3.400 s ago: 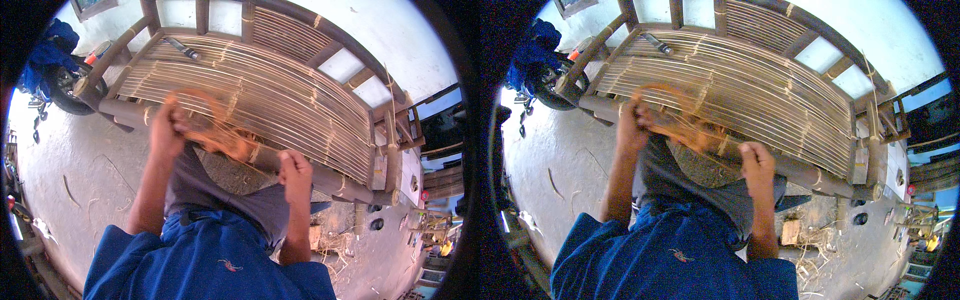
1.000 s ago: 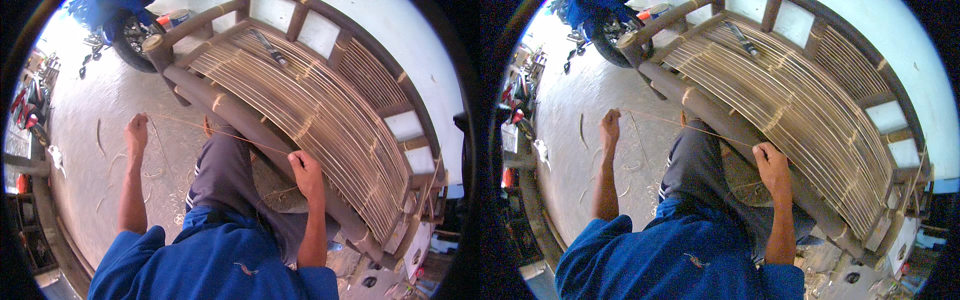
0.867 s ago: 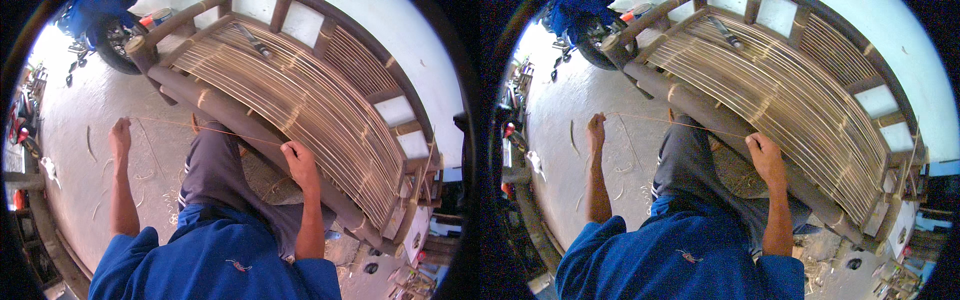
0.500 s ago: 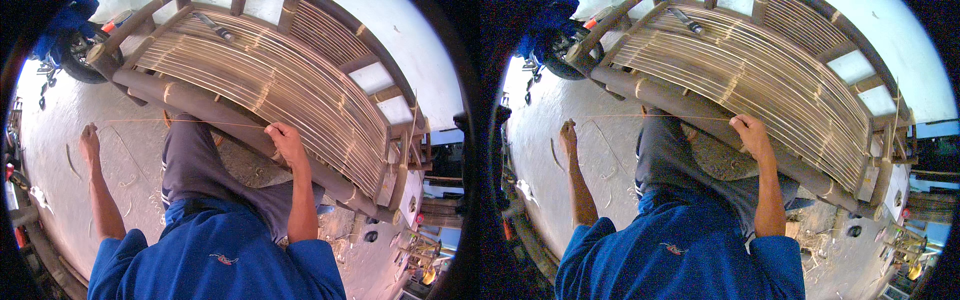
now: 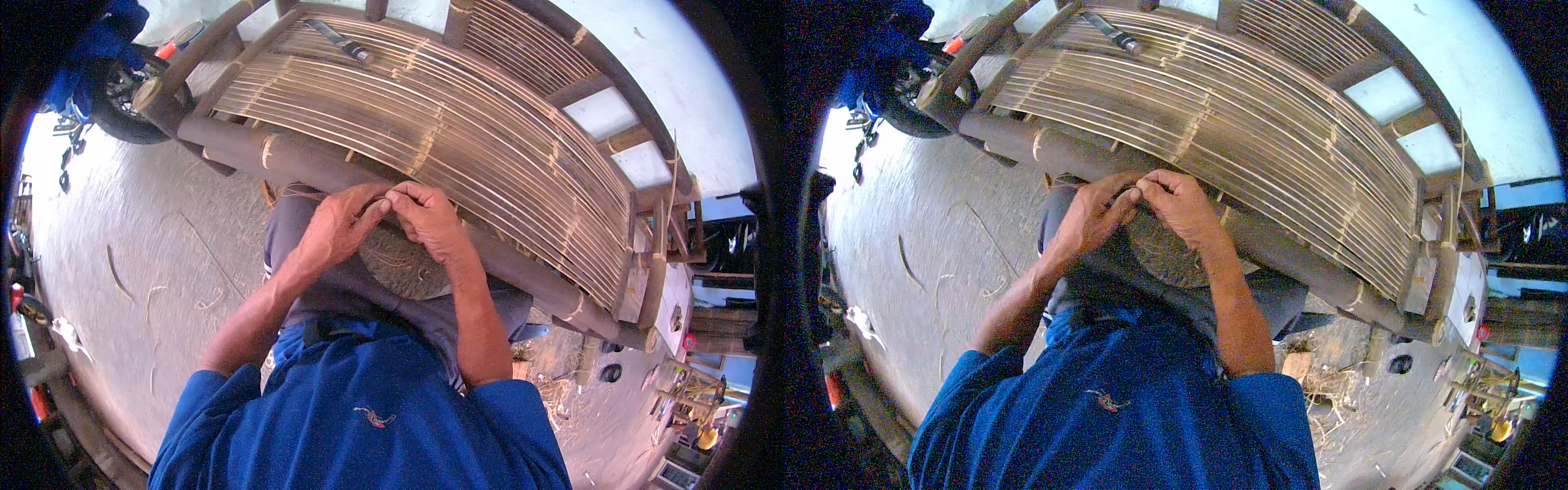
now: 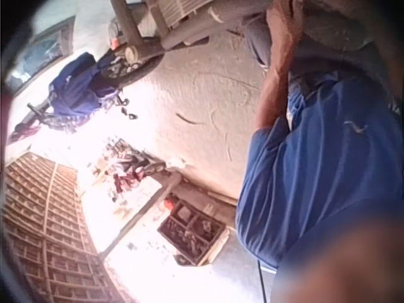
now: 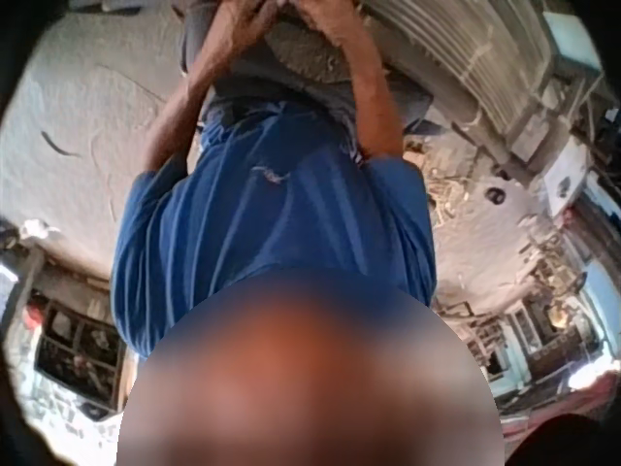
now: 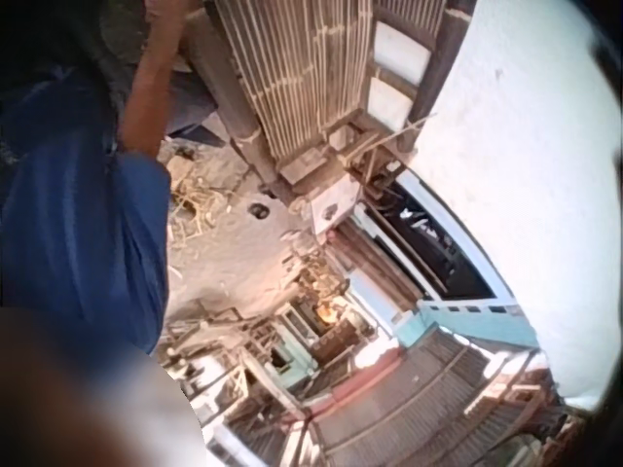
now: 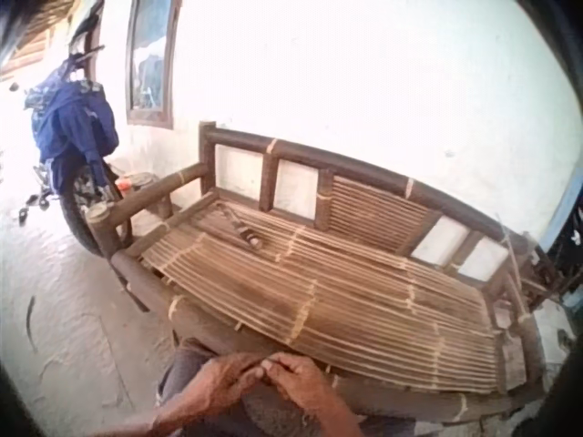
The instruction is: The person aligns and secures thin bamboo slats on a bench frame, then ties them to the frame using a coiled rope. The person uses a knife to trim excess rope and adjusts the slats by hand to ensure they are flush with the frame.
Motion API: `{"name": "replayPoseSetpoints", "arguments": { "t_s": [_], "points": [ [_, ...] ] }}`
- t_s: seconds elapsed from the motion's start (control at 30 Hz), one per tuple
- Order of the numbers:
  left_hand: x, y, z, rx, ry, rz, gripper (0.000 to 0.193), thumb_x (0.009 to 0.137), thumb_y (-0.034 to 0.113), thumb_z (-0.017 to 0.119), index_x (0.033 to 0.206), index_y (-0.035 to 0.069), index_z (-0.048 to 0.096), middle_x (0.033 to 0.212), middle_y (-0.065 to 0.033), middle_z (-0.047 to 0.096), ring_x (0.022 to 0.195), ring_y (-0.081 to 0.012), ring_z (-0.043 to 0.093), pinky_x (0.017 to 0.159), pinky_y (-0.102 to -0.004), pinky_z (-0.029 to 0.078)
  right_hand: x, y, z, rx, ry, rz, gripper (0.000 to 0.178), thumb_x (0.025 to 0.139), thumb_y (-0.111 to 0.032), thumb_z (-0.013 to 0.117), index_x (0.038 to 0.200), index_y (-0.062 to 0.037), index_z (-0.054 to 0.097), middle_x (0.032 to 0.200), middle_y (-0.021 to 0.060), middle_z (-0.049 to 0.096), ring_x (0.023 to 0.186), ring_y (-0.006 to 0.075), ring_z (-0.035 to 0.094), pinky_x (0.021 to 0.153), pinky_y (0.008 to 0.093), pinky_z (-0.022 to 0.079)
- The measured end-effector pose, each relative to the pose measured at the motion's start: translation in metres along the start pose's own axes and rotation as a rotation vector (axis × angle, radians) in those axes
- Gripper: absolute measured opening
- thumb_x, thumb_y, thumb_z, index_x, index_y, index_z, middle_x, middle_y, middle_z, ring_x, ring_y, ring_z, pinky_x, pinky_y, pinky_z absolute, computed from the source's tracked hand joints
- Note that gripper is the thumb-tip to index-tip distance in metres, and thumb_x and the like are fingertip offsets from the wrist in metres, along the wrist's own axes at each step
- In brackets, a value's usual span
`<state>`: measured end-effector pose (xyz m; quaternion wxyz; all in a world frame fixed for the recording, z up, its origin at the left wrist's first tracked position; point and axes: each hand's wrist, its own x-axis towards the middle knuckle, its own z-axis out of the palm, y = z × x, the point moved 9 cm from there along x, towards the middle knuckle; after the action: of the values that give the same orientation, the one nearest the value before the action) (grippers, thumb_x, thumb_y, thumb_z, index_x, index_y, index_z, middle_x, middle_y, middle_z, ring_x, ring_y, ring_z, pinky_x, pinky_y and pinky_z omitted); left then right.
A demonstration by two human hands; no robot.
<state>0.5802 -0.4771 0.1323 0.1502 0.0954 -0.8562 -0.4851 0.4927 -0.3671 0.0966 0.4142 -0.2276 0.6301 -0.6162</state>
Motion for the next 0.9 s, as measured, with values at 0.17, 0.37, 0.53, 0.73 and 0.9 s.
{"name": "replayPoseSetpoints", "arguments": {
  "t_s": [0.17,0.37,0.53,0.73,0.9],
  "points": [
    [-0.002,-0.009,0.006,-0.054,-0.003,-0.105,0.026,0.101,0.023,0.063,0.099,-0.003,0.067,0.085,-0.0165,0.067,0.078,-0.0273,0.064,0.071,-0.0394,0.05,-0.015,0.013,-0.021,-0.084,0.068,0.034,0.024,0.102,-0.027,0.064,0.099,-0.0037,0.068,0.061,-0.0081,0.044,0.049,0.003,0.036,0.045,0.0227,0.029],
    [-0.008,-0.04,-0.045,0.049,0.206,-0.172,0.033,0.104,0.028,0.06,0.096,-0.003,0.067,0.074,-0.0112,0.059,0.073,-0.0155,0.054,0.07,-0.0359,0.047,-0.04,0.044,-0.038,-0.034,0.09,0.083,0.026,0.103,-0.028,0.063,0.1,-0.0024,0.068,0.063,-0.0073,0.045,0.052,0.0033,0.039,0.047,0.0227,0.034],
    [-0.016,-0.065,-0.067,0.111,0.275,-0.231,0.034,0.104,0.031,0.059,0.098,-0.001,0.069,0.074,-0.0136,0.061,0.072,-0.0183,0.056,0.069,-0.0358,0.046,-0.055,0.06,-0.047,0.019,0.129,0.105,0.026,0.103,-0.028,0.063,0.1,-0.0025,0.068,0.063,-0.0075,0.046,0.053,0.003,0.04,0.047,0.0223,0.034],
    [-0.02,-0.084,-0.073,0.207,0.251,-0.337,0.027,0.099,0.028,0.065,0.101,0.002,0.071,0.089,-0.0151,0.065,0.083,-0.0265,0.061,0.078,-0.0382,0.049,-0.059,0.064,-0.051,-0.053,0.181,0.085,0.026,0.102,-0.028,0.064,0.1,-0.0029,0.07,0.067,-0.0061,0.052,0.058,0.0021,0.043,0.05,0.0216,0.035],
    [-0.017,-0.008,-0.046,0.537,0.369,0.173,0.025,0.094,0.024,0.068,0.113,0.008,0.069,0.123,-0.0139,0.065,0.117,-0.033,0.057,0.101,-0.0488,0.046,-0.064,0.043,-0.045,-0.358,0.264,-0.094,0.026,0.102,-0.026,0.065,0.103,-0.0017,0.072,0.077,-0.0032,0.061,0.073,0.0048,0.05,0.064,0.0247,0.043]
  ]
}}
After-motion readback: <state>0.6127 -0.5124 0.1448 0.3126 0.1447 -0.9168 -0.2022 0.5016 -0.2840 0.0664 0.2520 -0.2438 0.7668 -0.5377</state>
